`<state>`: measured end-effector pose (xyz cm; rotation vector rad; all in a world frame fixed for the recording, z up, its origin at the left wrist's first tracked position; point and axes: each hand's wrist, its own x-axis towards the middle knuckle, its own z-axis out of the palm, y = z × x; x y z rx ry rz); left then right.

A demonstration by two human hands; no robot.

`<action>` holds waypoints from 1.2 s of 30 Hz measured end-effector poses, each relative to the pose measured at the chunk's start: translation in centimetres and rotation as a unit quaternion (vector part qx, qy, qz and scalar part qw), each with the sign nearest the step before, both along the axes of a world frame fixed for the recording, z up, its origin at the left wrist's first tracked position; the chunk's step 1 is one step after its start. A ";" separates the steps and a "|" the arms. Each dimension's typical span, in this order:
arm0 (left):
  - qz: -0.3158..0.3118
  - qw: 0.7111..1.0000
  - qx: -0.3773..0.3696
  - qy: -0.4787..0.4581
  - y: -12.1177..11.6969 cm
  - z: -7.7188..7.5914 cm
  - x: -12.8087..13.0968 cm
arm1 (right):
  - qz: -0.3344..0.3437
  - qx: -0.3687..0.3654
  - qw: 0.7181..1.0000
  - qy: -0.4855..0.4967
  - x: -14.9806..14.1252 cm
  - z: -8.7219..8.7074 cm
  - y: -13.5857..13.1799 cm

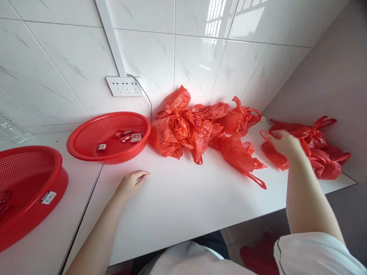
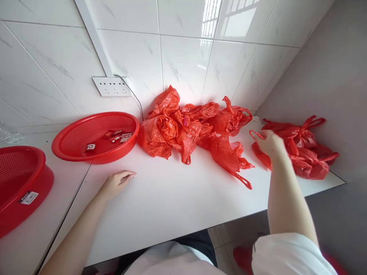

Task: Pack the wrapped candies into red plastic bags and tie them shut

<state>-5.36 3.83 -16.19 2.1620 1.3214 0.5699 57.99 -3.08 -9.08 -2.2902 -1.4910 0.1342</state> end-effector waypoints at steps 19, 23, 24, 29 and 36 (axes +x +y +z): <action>0.034 0.995 0.016 -0.098 -1.7 0.8 2.5 | 0.477 -0.115 0.819 0.296 -28.0 -2.7 -4.0; 0.017 0.994 0.022 -0.104 -2.9 1.7 3.9 | 0.566 -0.153 0.784 0.205 -31.7 -4.4 -5.9; 0.016 0.994 0.011 -0.107 -3.1 1.9 4.0 | 0.562 -0.146 0.794 0.177 -32.5 -4.9 -6.0; -0.135 0.973 -0.124 -0.142 -3.5 5.2 2.7 | 0.447 -0.082 0.872 0.183 -33.9 -5.3 -4.4; 0.135 0.950 0.141 -0.245 -6.7 11.6 1.6 | 0.274 -0.076 0.940 0.189 -32.8 -0.4 -0.4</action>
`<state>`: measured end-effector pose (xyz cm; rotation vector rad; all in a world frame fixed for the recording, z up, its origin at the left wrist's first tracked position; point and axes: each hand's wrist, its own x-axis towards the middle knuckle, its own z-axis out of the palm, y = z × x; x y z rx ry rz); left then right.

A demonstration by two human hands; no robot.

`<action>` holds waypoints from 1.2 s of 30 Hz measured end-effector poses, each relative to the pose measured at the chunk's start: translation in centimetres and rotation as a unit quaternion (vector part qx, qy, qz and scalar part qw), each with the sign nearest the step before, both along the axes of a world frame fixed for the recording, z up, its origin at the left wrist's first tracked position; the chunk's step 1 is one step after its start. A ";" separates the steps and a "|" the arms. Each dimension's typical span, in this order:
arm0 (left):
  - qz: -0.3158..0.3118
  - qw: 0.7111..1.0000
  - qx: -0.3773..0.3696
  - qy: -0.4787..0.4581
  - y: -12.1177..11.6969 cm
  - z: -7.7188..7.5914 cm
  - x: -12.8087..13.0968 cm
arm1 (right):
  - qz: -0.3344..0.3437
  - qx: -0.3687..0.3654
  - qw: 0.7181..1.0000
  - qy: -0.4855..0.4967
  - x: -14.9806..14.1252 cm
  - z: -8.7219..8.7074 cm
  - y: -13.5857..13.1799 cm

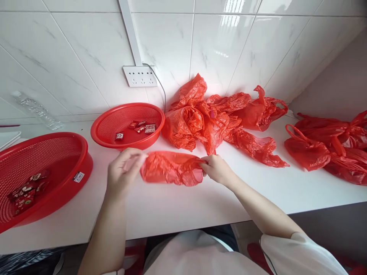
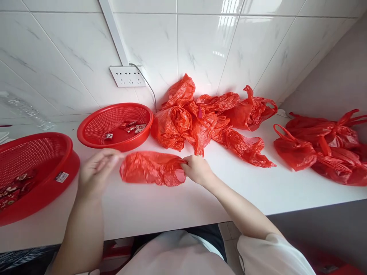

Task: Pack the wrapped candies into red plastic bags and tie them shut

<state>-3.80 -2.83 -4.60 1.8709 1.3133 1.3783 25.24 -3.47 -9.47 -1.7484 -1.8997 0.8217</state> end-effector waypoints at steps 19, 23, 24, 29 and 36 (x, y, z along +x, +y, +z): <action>0.038 0.982 -0.135 -0.128 0.2 -2.7 4.6 | 0.051 -0.016 0.977 0.207 -1.7 4.9 1.5; 0.015 0.976 -0.111 0.188 0.7 -2.0 1.5 | -0.084 0.147 0.958 0.232 0.4 6.4 1.6; -0.001 0.967 -0.132 0.217 0.8 -1.9 0.8 | -0.112 0.188 0.944 0.247 0.8 6.6 1.6; -0.018 0.954 -0.228 0.192 1.0 -0.6 -1.8 | -0.097 0.243 0.894 0.364 3.3 6.3 2.6; -0.100 0.936 -0.316 0.121 1.3 1.6 -2.8 | -0.105 0.404 0.904 0.089 3.6 7.4 0.2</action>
